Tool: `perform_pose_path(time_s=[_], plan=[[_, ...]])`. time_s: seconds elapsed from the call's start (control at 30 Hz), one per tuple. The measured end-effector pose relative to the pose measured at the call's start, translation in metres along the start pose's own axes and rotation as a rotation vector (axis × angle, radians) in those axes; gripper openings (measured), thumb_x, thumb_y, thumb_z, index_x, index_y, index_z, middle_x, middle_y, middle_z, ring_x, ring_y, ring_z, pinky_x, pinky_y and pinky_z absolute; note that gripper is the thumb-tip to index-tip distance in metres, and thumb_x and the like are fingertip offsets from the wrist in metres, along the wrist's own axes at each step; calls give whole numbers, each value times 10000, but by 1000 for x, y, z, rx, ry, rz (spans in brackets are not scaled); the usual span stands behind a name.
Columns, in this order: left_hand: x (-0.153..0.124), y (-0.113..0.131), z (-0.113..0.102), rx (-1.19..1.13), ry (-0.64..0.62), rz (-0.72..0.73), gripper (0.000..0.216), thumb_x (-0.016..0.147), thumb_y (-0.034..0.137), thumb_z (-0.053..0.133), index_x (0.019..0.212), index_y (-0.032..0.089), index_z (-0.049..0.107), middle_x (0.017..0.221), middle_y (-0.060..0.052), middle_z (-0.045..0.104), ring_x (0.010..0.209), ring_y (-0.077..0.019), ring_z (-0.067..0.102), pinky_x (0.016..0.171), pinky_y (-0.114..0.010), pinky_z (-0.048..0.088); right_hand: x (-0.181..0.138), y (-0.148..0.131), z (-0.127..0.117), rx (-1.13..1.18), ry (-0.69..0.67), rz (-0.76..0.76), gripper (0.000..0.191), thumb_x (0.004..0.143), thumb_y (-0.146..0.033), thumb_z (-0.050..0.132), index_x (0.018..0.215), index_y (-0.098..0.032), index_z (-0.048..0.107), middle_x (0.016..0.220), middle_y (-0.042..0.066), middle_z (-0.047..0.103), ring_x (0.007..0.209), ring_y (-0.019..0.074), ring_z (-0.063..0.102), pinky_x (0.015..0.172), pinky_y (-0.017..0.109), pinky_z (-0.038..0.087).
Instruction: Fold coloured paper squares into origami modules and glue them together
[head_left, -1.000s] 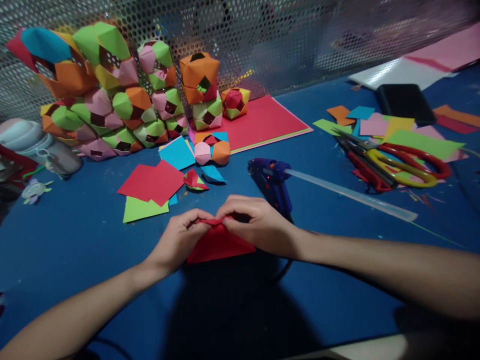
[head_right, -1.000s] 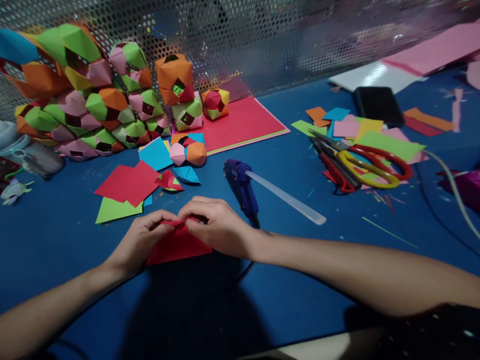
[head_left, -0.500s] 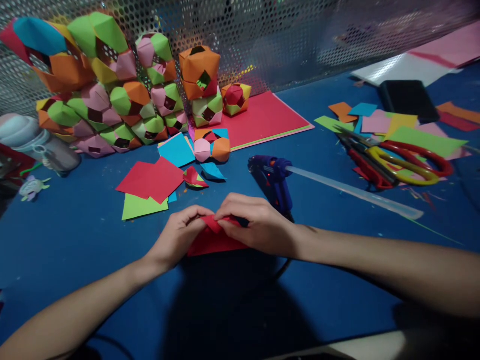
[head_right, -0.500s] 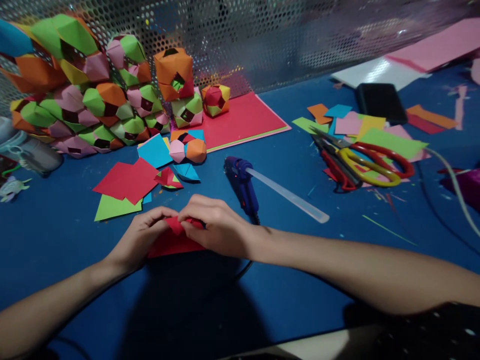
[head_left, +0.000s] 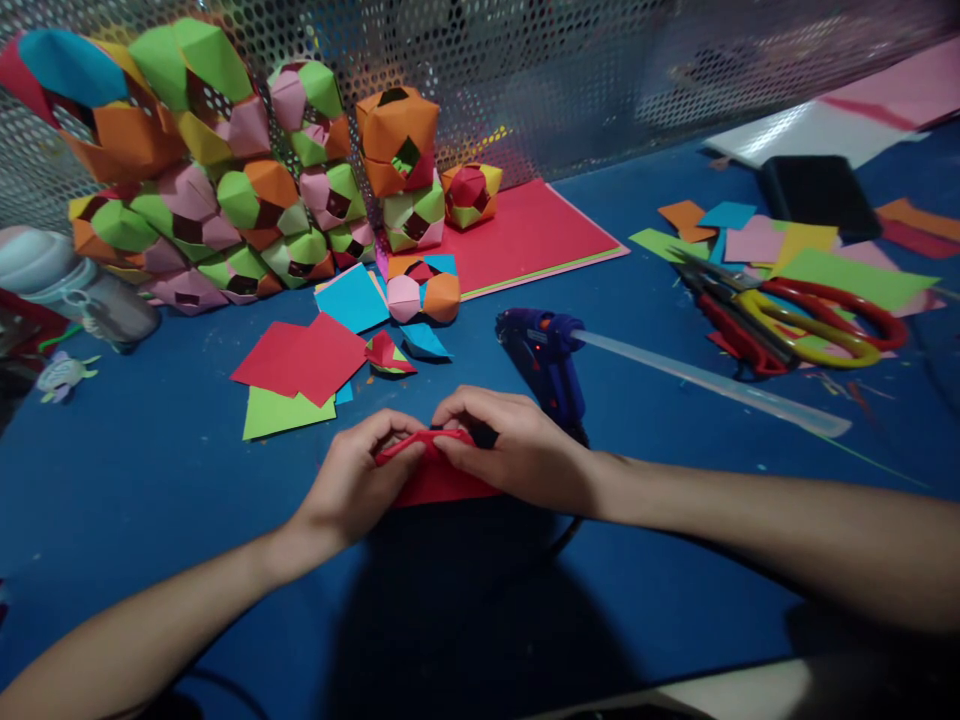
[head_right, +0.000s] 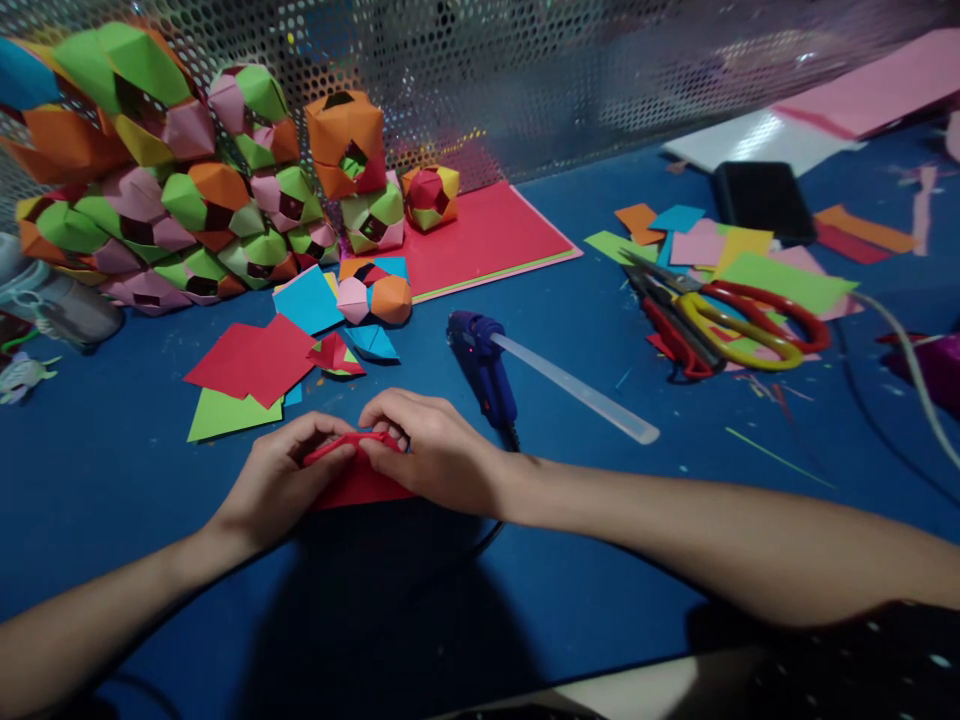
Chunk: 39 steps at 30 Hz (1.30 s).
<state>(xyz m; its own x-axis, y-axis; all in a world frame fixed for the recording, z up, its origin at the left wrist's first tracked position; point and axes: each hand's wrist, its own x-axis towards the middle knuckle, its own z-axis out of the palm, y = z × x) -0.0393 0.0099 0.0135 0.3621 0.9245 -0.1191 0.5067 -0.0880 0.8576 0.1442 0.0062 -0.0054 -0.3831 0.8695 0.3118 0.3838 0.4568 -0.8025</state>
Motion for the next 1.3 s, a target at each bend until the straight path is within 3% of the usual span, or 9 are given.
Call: perform_pose_path(time_s=[0.23, 0.43, 0.57, 0.73, 0.83, 1.0, 1.17, 1.3], plan=[[0, -5, -2, 115, 15, 88, 118, 833, 236, 539, 845, 182, 643, 771, 4, 664, 690, -109, 582, 613, -189, 438, 1, 1, -1, 13, -24, -50, 46, 822, -132, 548, 786, -156, 566, 723, 3, 543, 659, 105, 488, 614, 233, 395], [2, -5, -3, 114, 12, 76, 158, 813, 246, 557, 910, 182, 664, 820, -6, 692, 718, -126, 613, 626, -199, 468, 1, 7, 1, 55, 49, -25, 78, 803, -104, 572, 742, -151, 585, 696, -8, 552, 640, 93, 495, 597, 219, 389], [5, -4, -8, 48, -24, 0, 260, 822, 310, 553, 1025, 196, 668, 987, -32, 707, 890, -174, 641, 773, -250, 496, 3, 7, 1, 77, 82, 39, 102, 790, -97, 578, 707, -156, 582, 692, -10, 563, 640, 91, 503, 595, 215, 391], [7, -7, -13, -19, -107, -52, 293, 856, 315, 498, 1063, 211, 678, 1093, -35, 688, 1055, -198, 600, 940, -292, 438, 3, 8, 0, 81, 92, 53, 111, 781, -94, 573, 693, -163, 579, 671, -20, 544, 618, 85, 489, 577, 211, 383], [7, -8, -13, -84, -133, -83, 294, 837, 270, 512, 1078, 217, 672, 1083, -42, 689, 1033, -198, 607, 897, -295, 462, 2, 9, 1, 78, 93, 32, 105, 783, -94, 570, 701, -158, 584, 673, -17, 537, 619, 86, 484, 578, 214, 382], [5, 1, -11, -194, -181, -156, 366, 753, 213, 578, 1113, 169, 624, 913, -51, 712, 779, -156, 647, 641, -229, 499, 2, 9, 2, 91, 92, -2, 105, 787, -83, 582, 701, -141, 593, 664, -18, 520, 611, 80, 473, 566, 210, 370], [3, 8, -11, -185, -211, -127, 380, 694, 224, 653, 1065, 158, 606, 943, -43, 700, 816, -150, 635, 652, -207, 492, 0, 10, 3, 106, 89, -64, 111, 797, -83, 581, 707, -148, 579, 690, -8, 540, 645, 91, 496, 603, 224, 392], [5, 0, -8, -62, -128, -46, 210, 792, 316, 588, 935, 178, 658, 851, -18, 712, 755, -137, 636, 643, -205, 482, -1, 9, 4, 114, 57, -84, 78, 807, -102, 582, 748, -151, 596, 693, -9, 539, 642, 92, 499, 601, 223, 399]])
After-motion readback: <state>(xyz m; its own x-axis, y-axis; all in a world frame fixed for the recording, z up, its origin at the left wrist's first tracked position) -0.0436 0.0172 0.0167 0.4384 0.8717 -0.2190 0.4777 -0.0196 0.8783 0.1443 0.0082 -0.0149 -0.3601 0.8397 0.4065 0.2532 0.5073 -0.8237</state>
